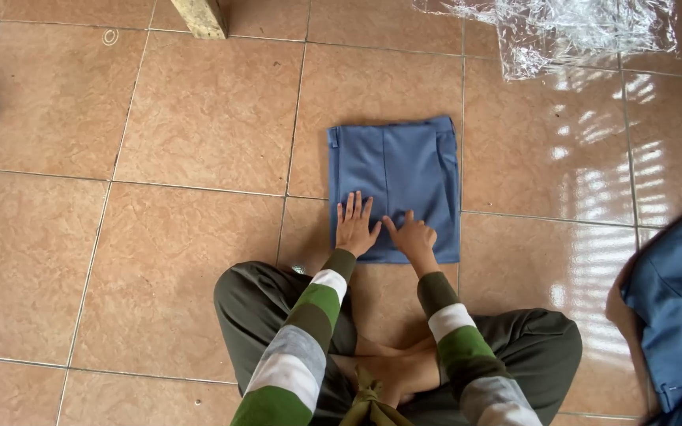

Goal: Folding blue pants into neat rectangles on the floor.

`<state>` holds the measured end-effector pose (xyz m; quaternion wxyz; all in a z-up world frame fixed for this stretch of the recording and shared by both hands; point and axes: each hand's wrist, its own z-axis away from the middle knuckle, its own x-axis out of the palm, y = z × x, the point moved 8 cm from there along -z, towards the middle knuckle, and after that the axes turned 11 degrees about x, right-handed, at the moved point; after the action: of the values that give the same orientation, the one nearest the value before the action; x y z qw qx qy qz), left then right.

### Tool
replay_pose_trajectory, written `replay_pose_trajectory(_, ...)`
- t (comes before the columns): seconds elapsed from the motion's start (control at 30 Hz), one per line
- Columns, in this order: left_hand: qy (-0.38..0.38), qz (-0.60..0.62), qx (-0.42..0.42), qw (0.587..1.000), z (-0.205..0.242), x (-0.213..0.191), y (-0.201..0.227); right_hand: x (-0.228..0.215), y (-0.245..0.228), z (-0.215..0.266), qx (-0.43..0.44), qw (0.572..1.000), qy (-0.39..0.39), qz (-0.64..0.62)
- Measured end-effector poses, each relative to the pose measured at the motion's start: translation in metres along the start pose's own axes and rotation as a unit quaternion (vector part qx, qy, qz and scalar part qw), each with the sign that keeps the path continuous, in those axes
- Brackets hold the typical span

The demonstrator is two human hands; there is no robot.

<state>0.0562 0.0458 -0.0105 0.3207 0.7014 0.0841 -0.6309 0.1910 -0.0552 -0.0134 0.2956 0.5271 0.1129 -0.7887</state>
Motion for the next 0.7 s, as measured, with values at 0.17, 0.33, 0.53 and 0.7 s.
replay_pose_trajectory(0.17, 0.003, 0.013, -0.004, 1.0, 0.017, 0.022, -0.002, -0.038, -0.009, 0.022, -0.085, 0.977, 0.179, -0.077)
replay_pose_trajectory(0.33, 0.034, -0.045, -0.029, 0.998, 0.024, 0.019, -0.004, -0.034, -0.024, 0.042, -0.19, 0.955, 0.116, -0.194)
replay_pose_trajectory(0.53, 0.119, -0.039, -0.064, 0.99, 0.03, 0.005, -0.009, -0.034, 0.05, 0.012, -0.088, 0.973, 0.155, -0.143)
replay_pose_trajectory(0.7, 0.139, -0.077, -0.082, 0.984, 0.032, 0.001, -0.008, -0.049, 0.103, -0.014, 0.038, 0.952, 0.208, -0.222)
